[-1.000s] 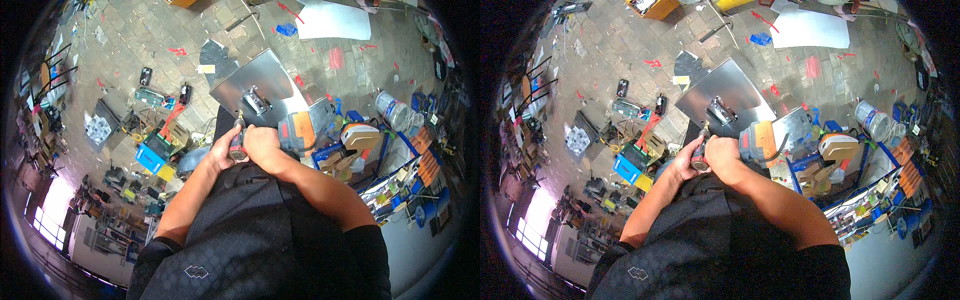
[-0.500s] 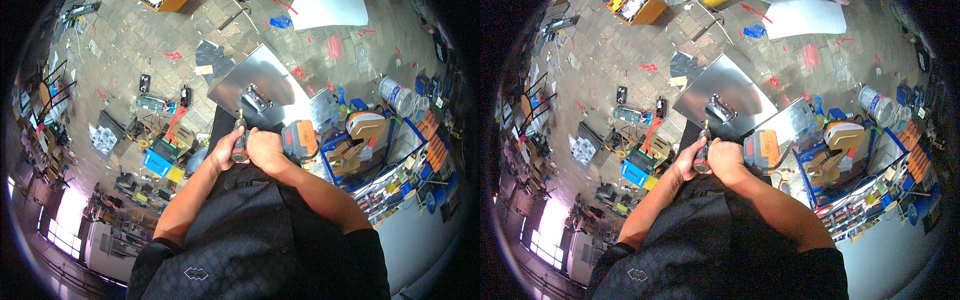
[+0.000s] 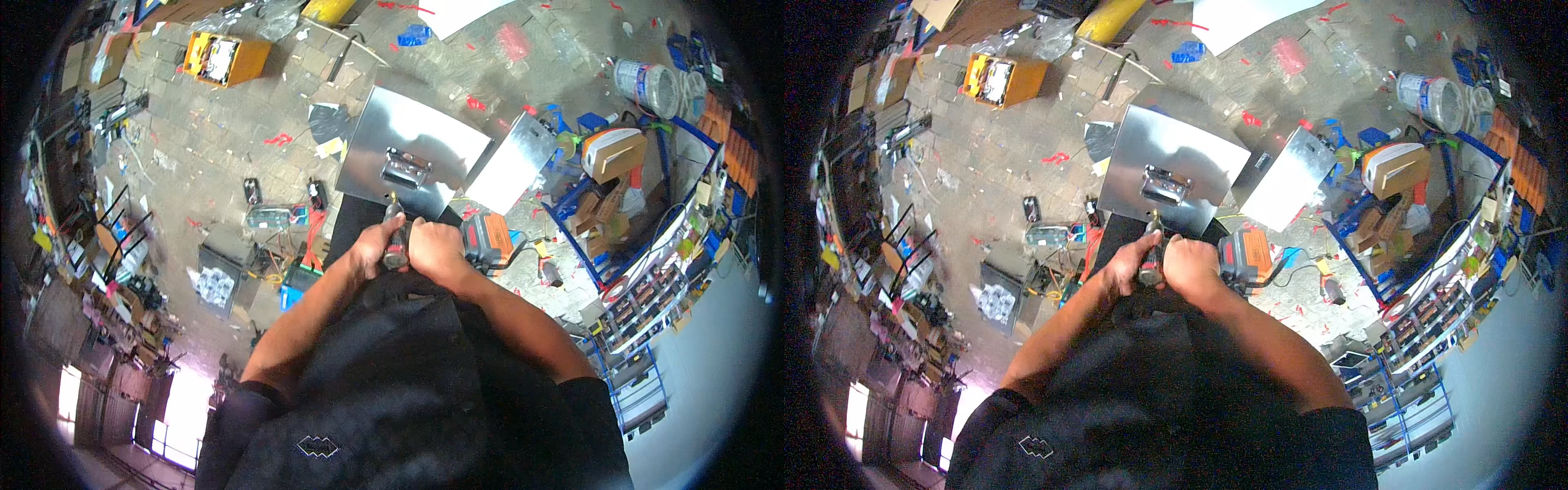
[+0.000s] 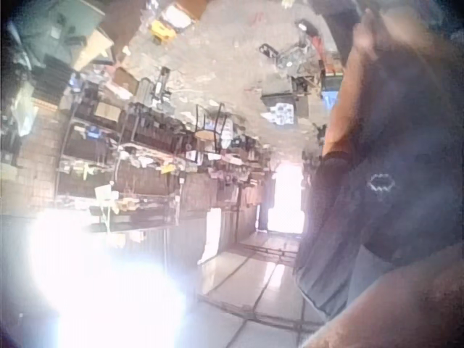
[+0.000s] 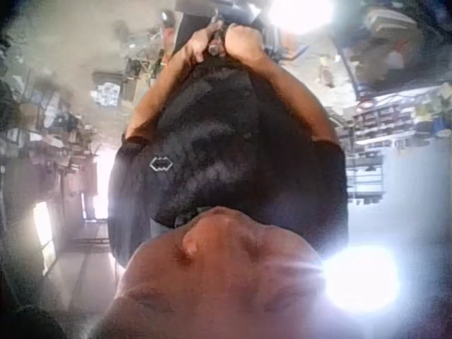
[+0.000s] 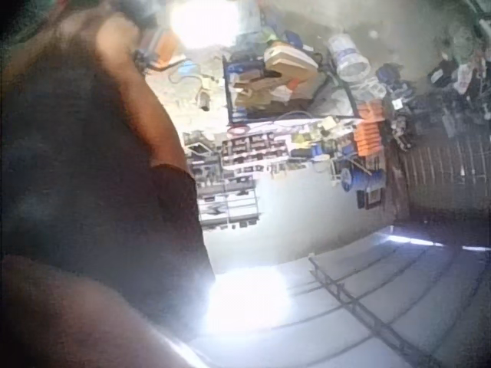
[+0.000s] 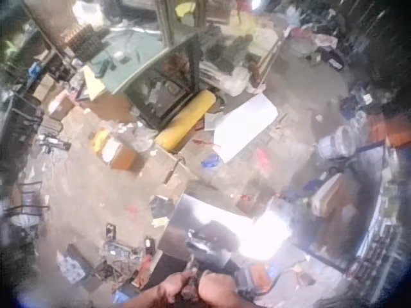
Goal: The person uses a cordless drill to make holes in a rectangular metal box. They position the drill, create holes at several locations, and reposition the box to access different sides.
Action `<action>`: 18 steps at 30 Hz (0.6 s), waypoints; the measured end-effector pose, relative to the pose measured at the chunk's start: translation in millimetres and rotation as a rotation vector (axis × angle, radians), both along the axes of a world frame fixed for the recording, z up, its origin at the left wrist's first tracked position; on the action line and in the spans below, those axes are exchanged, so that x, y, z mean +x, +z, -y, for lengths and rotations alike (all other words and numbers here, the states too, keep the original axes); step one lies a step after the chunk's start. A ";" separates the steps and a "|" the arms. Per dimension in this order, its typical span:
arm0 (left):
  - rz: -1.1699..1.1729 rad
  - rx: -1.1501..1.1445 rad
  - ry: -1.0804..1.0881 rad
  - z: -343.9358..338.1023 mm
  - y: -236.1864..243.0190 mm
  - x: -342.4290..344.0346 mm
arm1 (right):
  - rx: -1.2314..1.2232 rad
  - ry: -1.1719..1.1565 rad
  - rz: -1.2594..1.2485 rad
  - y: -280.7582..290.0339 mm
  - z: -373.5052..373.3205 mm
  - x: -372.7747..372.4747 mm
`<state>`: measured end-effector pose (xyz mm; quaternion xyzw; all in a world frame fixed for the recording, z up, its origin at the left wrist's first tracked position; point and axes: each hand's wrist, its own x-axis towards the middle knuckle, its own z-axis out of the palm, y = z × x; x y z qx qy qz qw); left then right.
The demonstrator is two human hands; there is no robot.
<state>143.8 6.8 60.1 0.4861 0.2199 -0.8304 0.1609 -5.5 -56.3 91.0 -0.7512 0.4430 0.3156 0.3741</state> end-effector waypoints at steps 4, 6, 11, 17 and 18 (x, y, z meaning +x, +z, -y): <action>0.103 -0.106 -0.067 -3.3 0.7 6.5 | -0.068 -0.120 0.028 -8.8 -20.3 1.6; 0.122 -0.231 -0.152 9.3 -10.6 15.3 | -0.186 -0.188 0.014 -8.4 -17.4 5.5; 0.008 -0.180 -0.311 40.8 -3.3 23.3 | -0.153 -0.318 0.076 -1.7 -15.8 -1.5; -0.020 0.062 -0.285 34.1 -24.7 31.4 | 0.101 -0.458 0.011 0.4 -18.6 9.9; 0.031 0.072 -0.359 41.2 -13.5 32.2 | 0.140 -0.478 -0.007 1.6 -20.3 13.8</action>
